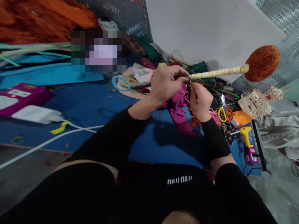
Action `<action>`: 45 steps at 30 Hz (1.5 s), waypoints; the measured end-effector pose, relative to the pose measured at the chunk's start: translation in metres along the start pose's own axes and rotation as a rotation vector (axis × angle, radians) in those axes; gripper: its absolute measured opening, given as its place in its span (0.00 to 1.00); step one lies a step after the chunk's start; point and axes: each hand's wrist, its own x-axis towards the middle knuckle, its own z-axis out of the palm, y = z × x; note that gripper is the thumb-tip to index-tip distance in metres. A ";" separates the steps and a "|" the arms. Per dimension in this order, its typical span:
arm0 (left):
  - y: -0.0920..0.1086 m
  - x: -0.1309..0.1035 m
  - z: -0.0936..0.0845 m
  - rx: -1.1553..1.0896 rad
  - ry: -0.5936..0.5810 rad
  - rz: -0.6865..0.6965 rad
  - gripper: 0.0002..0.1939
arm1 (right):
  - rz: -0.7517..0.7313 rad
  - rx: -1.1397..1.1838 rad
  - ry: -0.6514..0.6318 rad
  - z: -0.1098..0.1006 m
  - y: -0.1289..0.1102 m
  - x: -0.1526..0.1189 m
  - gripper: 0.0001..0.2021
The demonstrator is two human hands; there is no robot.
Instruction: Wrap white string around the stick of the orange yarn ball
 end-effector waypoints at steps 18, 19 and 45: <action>0.008 -0.010 0.005 0.424 -0.205 0.099 0.17 | -0.009 -0.138 -0.110 -0.043 0.006 0.017 0.16; 0.010 -0.010 0.005 0.458 -0.230 0.101 0.18 | -0.013 -0.129 -0.101 -0.042 0.009 0.018 0.16; -0.012 -0.007 0.003 0.451 -0.215 0.572 0.21 | 0.213 0.015 -0.172 -0.078 0.028 0.023 0.09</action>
